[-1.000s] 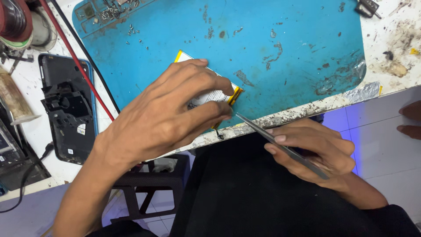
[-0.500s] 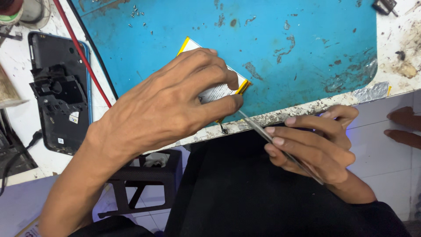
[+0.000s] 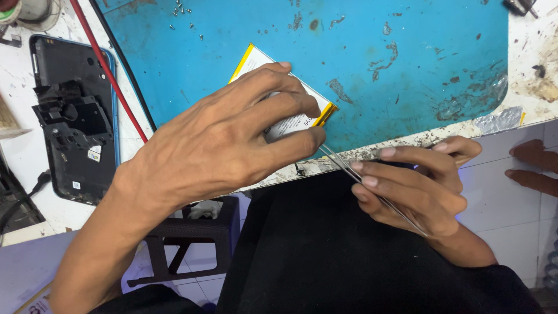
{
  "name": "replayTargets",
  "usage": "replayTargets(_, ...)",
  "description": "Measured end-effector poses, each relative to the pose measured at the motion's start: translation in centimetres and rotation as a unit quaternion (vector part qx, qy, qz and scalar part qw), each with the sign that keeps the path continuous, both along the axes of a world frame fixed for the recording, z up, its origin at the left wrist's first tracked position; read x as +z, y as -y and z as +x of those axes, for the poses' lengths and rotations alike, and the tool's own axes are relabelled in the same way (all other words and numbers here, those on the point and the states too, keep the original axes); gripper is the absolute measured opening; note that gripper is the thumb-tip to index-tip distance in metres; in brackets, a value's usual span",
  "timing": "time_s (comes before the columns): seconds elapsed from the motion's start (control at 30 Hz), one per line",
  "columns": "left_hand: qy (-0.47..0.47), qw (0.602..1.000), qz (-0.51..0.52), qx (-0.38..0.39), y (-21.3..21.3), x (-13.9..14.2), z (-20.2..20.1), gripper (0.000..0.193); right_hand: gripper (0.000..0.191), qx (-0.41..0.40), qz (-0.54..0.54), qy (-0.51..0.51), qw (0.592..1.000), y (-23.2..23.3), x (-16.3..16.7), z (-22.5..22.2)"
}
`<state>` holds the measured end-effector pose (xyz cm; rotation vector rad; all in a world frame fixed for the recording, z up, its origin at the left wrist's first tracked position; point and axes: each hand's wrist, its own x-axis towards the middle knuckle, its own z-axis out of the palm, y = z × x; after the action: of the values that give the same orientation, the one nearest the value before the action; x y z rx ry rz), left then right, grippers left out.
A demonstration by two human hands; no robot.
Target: The person uses a screwdriver to pry the battery out of an opened smartphone on a repair mat, then lifts the battery free and sets the phone aside. They then hold the removed battery and use scissors to trim the edge of its yellow wrapping while working it with tweezers.
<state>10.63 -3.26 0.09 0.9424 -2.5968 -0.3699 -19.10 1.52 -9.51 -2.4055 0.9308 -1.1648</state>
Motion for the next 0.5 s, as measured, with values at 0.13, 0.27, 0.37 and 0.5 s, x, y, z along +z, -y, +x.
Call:
replayTargets(0.13, -0.002, 1.000, -0.016, -0.004, 0.17, 0.32, -0.05, 0.024, 0.023, -0.009, 0.014, 0.005, 1.000, -0.05, -0.18, -0.44)
replayTargets(0.27, -0.007, 1.000, -0.020, -0.003, 0.36, 0.46, -0.40, 0.023, 0.027, -0.014, 0.001, -0.003, 1.000, -0.12, -0.56, -0.32)
replayTargets(0.37, -0.006, 1.000, -0.028, -0.001, 0.46, 0.61, -0.61, 0.022, 0.027, -0.014, -0.009, -0.025, 1.000, -0.19, -0.71, -0.21)
replayTargets(0.5, 0.003, 1.000, -0.030, 0.001, 0.48, 0.81, -0.93, 0.018, 0.029, -0.013, -0.028, -0.017, 0.999, -0.03, -0.72, -0.30)
